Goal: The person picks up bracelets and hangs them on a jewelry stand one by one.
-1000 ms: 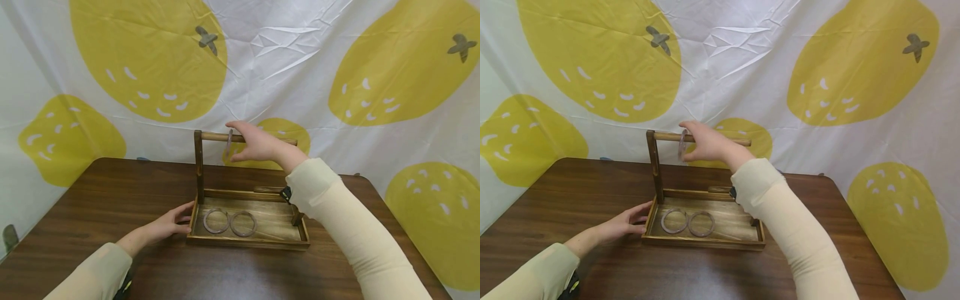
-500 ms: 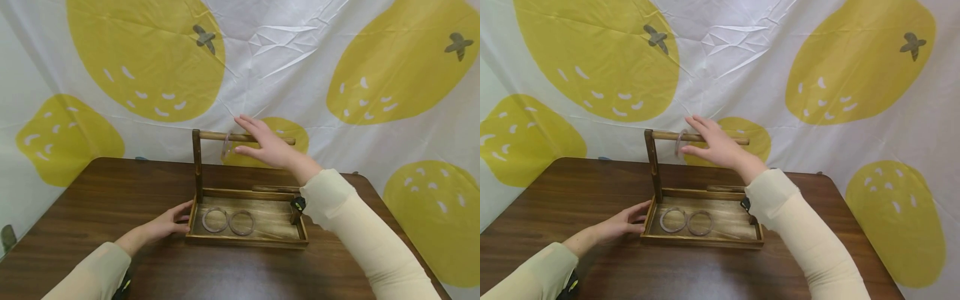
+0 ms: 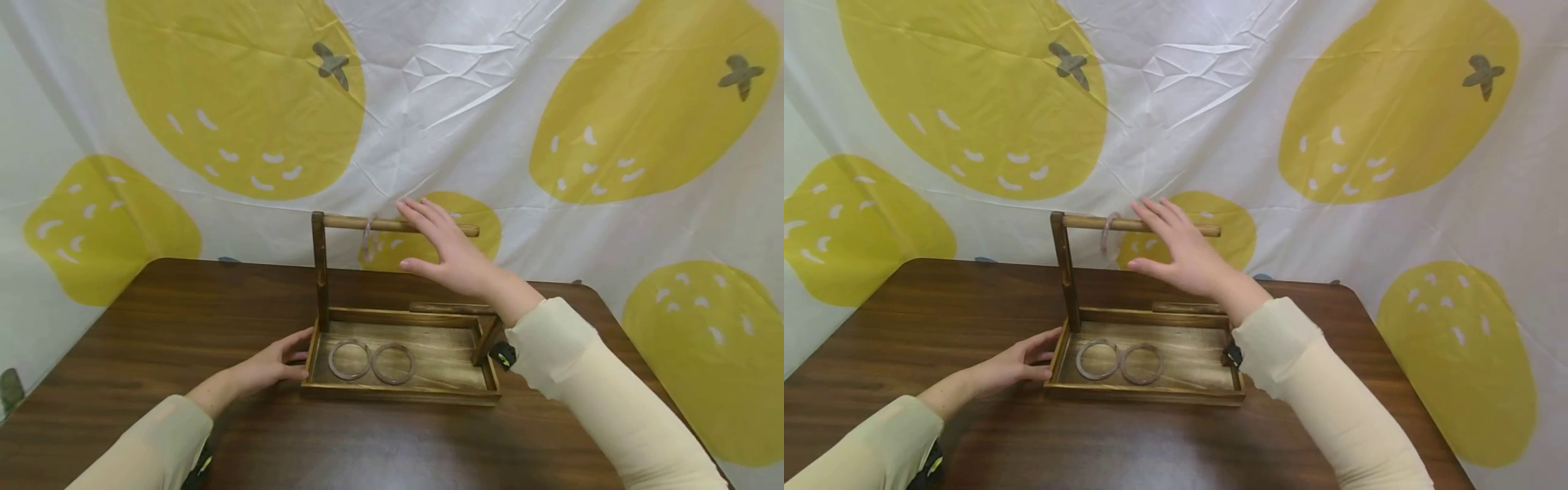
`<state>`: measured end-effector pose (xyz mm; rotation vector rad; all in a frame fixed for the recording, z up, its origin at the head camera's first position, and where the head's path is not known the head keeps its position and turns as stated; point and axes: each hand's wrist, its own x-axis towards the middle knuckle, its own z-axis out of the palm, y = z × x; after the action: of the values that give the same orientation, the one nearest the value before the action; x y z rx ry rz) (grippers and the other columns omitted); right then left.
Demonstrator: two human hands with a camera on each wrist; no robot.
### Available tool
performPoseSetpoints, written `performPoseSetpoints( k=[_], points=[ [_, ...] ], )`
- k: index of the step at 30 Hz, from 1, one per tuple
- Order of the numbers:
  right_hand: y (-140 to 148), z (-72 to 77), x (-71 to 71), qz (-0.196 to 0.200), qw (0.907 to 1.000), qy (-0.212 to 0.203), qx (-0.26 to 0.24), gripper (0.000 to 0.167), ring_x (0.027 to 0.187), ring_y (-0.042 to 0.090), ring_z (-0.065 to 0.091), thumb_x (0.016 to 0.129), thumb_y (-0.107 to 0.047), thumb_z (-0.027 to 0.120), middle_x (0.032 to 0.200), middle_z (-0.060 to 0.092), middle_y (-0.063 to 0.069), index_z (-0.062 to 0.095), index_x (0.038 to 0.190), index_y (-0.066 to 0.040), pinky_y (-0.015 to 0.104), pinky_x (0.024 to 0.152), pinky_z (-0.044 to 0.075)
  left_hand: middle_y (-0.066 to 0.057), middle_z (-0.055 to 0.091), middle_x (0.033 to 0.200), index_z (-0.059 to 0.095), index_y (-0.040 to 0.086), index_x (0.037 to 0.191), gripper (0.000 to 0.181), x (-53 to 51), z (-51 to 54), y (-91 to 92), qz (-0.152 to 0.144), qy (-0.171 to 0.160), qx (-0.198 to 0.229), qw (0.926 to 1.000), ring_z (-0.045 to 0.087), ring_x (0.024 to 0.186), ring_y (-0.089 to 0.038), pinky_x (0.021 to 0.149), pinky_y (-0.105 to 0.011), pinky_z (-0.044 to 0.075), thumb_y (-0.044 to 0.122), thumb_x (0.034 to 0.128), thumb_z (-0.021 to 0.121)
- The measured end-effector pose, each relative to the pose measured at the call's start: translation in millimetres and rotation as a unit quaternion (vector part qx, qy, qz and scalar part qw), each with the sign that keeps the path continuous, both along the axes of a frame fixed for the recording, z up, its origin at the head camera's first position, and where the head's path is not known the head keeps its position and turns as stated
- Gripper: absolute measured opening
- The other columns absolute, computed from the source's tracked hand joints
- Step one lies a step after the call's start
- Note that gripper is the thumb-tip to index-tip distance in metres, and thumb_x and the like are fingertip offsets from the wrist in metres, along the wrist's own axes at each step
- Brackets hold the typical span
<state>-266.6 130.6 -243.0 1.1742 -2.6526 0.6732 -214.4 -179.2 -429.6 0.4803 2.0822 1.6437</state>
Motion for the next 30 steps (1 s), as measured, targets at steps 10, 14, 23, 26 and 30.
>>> performPoseSetpoints(
  k=[10,14,23,26,30],
  points=[
    [10,-17.6,16.1,0.033,0.9991,0.023,-0.014,0.098,0.145,0.031,0.011,0.077,-0.079,0.032,0.156,0.021,0.008,0.025,0.149,-0.013,0.056,0.113,0.015,-0.034,0.009,0.150,0.005,-0.005,0.148,0.084,0.0,-1.6,-1.5,0.003,-0.002,-0.004,1.0000,0.027,0.133,-0.050,0.095,-0.034,0.045,0.001,0.0853,0.061],
    [11,-24.5,22.3,0.048,0.9983,0.032,-0.010,0.096,0.145,0.032,0.013,0.079,-0.078,0.032,0.155,0.023,0.010,0.027,0.148,-0.010,0.056,0.112,0.017,-0.034,0.010,0.150,0.005,-0.004,0.149,0.085,0.0,-1.5,-2.0,0.005,-0.009,-0.003,0.9999,0.026,0.134,-0.049,0.096,-0.035,0.045,0.002,0.0854,0.061],
    [13,-37.8,33.1,0.073,0.9968,0.030,-0.010,0.082,0.144,0.028,0.017,0.087,-0.059,0.051,0.154,0.024,0.009,0.025,0.149,-0.011,0.050,0.113,0.020,-0.034,0.011,0.150,0.005,-0.003,0.149,0.085,0.1,0.2,-1.3,0.004,-0.010,-0.009,0.9999,0.026,0.135,-0.048,0.096,-0.036,0.045,0.003,0.0863,0.061],
    [13,-43.6,36.6,0.081,0.9964,0.026,0.000,0.081,0.144,0.028,0.016,0.087,-0.058,0.051,0.155,0.023,0.009,0.025,0.149,-0.012,0.049,0.113,0.022,-0.034,0.011,0.150,0.004,-0.003,0.149,0.085,0.0,0.5,-1.1,0.004,-0.013,-0.009,0.9999,0.026,0.135,-0.048,0.096,-0.037,0.045,0.003,0.0864,0.061],
    [13,-51.9,40.7,0.088,0.9959,0.019,0.009,0.080,0.144,0.029,0.016,0.086,-0.043,0.063,0.155,0.022,0.009,0.025,0.149,-0.012,0.049,0.112,0.024,-0.033,0.011,0.150,0.004,-0.002,0.149,0.085,-0.2,0.8,-0.7,0.004,-0.016,-0.010,0.9998,0.026,0.135,-0.048,0.096,-0.037,0.045,0.004,0.0863,0.061]
  ],
)
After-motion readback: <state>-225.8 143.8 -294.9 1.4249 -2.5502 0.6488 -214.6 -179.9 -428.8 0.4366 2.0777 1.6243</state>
